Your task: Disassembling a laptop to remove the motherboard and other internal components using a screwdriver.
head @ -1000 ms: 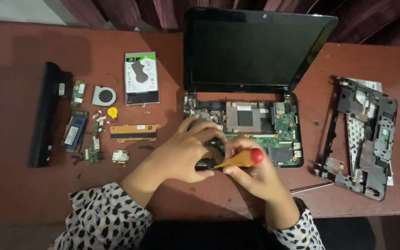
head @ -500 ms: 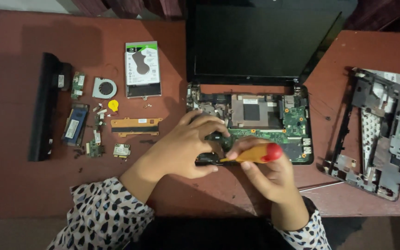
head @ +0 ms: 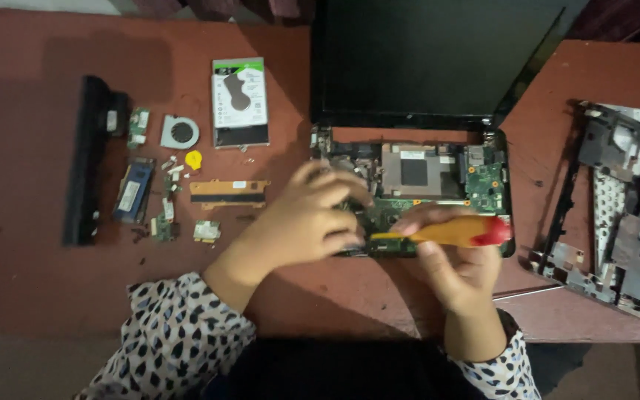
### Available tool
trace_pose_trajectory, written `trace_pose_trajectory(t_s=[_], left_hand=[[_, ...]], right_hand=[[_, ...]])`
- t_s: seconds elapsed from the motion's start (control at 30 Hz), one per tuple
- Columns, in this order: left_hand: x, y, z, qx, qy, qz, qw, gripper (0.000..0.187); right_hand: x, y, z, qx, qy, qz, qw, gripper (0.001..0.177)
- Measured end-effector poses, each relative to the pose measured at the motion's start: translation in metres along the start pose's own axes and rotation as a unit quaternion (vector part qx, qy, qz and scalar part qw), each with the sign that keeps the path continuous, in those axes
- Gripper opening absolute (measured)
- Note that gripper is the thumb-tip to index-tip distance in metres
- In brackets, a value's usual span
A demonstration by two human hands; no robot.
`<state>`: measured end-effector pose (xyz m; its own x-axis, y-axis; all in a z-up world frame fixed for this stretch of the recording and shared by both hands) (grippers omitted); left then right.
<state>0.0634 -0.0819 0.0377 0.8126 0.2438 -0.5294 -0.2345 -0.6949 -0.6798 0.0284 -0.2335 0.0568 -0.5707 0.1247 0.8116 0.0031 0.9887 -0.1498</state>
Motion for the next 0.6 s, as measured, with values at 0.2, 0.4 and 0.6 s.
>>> trace_pose_trajectory(t_s=[0.2, 0.4, 0.6], left_hand=[[-0.009, -0.104, 0.030, -0.090, -0.060, -0.095, 0.990, 0.010], [0.017, -0.107, 0.091, -0.077, -0.221, -0.233, 0.944, 0.002], [0.023, -0.092, 0.105, -0.052, -0.227, -0.236, 0.943, 0.006]], right_hand=[[-0.008, -0.030, 0.006, -0.068, 0.009, -0.049, 0.996, 0.038], [-0.003, -0.026, 0.005, -0.060, 0.016, -0.053, 0.997, 0.039], [-0.008, -0.028, 0.009, -0.062, 0.018, -0.069, 0.996, 0.038]])
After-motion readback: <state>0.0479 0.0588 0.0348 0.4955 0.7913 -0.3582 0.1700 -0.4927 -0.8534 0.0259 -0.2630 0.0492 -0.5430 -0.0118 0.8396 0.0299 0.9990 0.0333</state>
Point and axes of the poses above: each hand's wrist, its own z-axis away from the middle knuckle, its own y-axis out of the palm, x = y × z, the point moved 9 cm from there along -z, towards the middle knuckle, and after that the axes turned 13 degrees about z, right-handed, at the moved point
